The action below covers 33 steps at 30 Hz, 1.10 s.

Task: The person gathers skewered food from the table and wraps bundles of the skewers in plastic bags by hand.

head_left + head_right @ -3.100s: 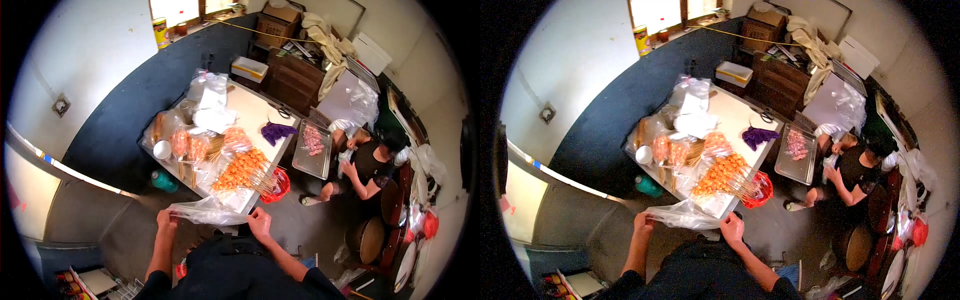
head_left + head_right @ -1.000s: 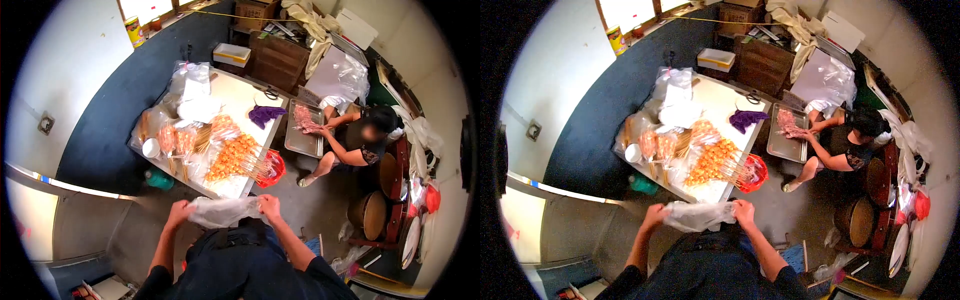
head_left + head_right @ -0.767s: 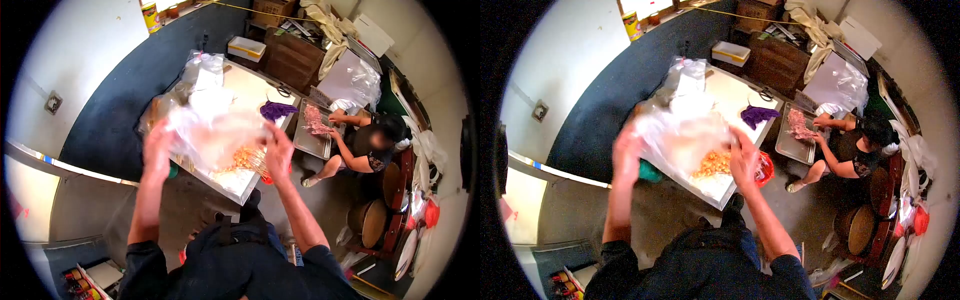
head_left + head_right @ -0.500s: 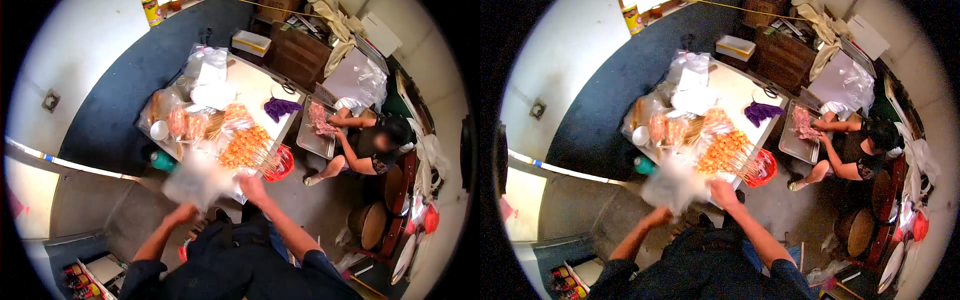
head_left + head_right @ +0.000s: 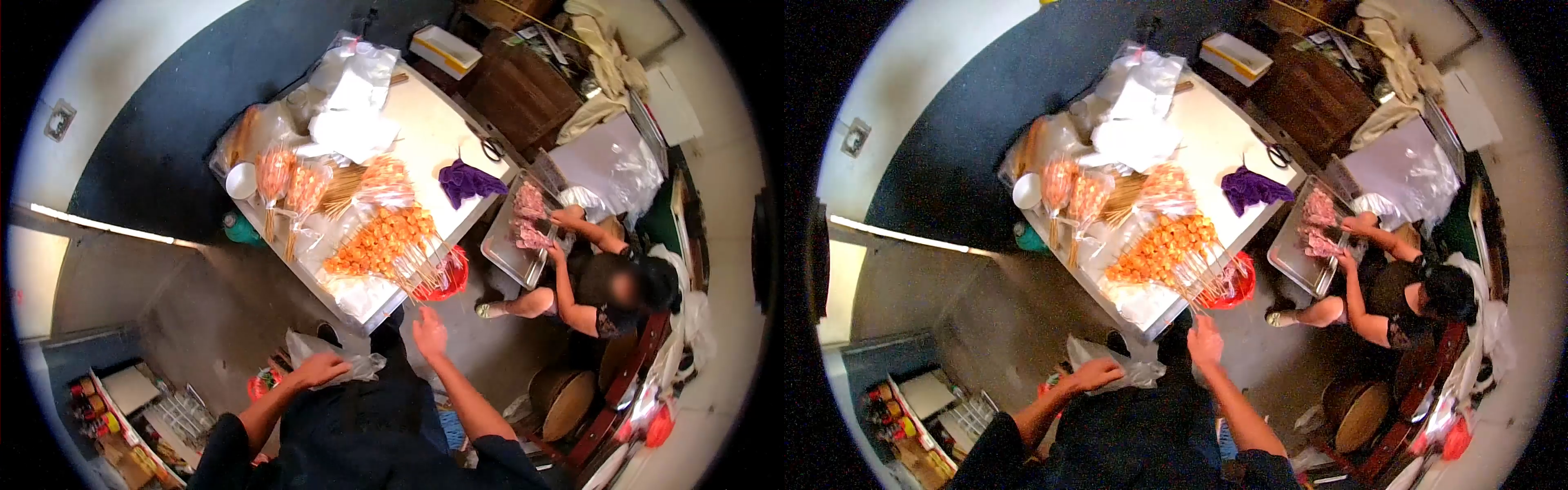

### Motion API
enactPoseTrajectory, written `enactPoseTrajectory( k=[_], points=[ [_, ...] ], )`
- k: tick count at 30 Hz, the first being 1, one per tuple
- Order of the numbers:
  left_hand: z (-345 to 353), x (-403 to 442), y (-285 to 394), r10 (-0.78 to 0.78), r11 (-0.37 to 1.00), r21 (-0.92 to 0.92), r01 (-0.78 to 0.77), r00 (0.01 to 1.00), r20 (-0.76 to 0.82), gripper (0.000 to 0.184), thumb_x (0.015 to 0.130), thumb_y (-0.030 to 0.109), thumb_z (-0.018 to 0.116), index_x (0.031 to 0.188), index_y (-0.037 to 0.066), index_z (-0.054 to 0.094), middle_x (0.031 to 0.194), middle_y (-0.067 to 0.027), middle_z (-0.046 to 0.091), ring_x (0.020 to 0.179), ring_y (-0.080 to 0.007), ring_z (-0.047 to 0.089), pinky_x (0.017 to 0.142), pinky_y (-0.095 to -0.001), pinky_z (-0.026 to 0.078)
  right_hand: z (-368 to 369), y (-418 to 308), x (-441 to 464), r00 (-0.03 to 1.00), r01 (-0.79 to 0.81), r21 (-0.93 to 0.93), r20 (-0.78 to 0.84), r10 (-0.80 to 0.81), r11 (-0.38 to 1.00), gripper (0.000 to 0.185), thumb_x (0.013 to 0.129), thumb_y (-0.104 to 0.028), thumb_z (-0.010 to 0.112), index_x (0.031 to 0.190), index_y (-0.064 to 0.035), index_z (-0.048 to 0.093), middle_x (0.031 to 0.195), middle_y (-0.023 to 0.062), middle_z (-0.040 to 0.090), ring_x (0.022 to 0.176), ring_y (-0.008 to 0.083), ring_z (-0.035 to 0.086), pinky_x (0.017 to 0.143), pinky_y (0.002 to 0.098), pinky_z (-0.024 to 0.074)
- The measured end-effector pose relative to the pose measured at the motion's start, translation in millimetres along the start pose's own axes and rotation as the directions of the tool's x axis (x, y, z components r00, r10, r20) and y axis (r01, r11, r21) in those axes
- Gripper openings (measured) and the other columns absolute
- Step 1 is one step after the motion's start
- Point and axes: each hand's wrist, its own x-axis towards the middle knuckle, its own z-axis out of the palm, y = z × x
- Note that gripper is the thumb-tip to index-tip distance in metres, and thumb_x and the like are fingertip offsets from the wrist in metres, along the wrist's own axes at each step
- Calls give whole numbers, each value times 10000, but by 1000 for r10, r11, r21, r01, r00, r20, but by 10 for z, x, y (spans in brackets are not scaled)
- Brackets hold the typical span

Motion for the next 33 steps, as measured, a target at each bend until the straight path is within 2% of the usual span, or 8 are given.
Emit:
enactPoseTrajectory(
  k=[5,9,13,15,18,23,25,33],
  points=[
    [375,1145,450,-80,931,-360,-56,932,-353,457,826,448,574,864,-5,620,781,-129,620,691,-260,577,645,-363,446,-371,463,842,951,139,-254,-236,-201,957,603,773,-172,630,1300,-6,388,1325,201,427,1194,363,420,980,449,360],
    [681,2190,612,-254,752,-633,-180,808,-531,448,776,437,640,773,-11,608,639,-93,565,608,-176,529,579,-343,423,-592,654,1515,978,39,-280,-188,-94,959,697,744,-216,664,1319,30,356,1374,207,377,1231,369,387,1016,435,335],
    [625,2787,753,-483,729,-674,119,787,-384,391,751,365,734,836,5,606,705,-64,570,608,-129,473,519,-309,378,-448,1025,2046,997,-56,-245,-60,42,968,744,722,-314,699,1318,-6,377,1314,192,454,1191,347,446,990,416,373],
    [706,3068,760,-707,234,-969,-80,670,-226,431,692,394,763,745,1,593,580,-34,520,524,-172,493,496,-330,394,-367,1092,2158,996,-77,-198,20,82,977,742,725,-327,697,1320,-20,379,1276,190,492,1163,341,476,978,411,383],
    [481,3070,935,-674,-107,-993,-54,738,32,412,681,349,787,757,-19,617,606,-44,542,507,-186,498,479,-346,401,-180,1204,2194,990,-51,4,129,50,999,613,741,-347,690,1218,-23,481,1074,159,608,985,292,589,868,378,451],
    [280,3152,1229,-888,61,-993,-102,449,-101,467,663,313,800,859,-81,645,793,-145,653,636,-230,596,575,-380,475,52,1217,2058,943,-166,197,318,97,966,372,800,-354,653,901,-5,573,782,81,619,712,166,579,661,313,458],
    [320,3238,1173,-894,120,-988,-93,423,-148,447,662,299,795,868,-70,650,803,-139,657,655,-219,600,590,-373,476,197,1224,1950,935,-213,439,352,51,873,359,837,-365,621,848,-10,574,771,58,591,665,127,516,607,296,430],
    [385,3318,1152,-843,156,-953,-258,468,-265,355,668,233,770,876,-32,656,799,-96,658,665,-165,586,611,-319,467,387,1283,1780,859,-374,441,496,125,816,364,892,-375,545,886,-13,591,755,57,590,647,124,514,602,292,425]
  ],
)
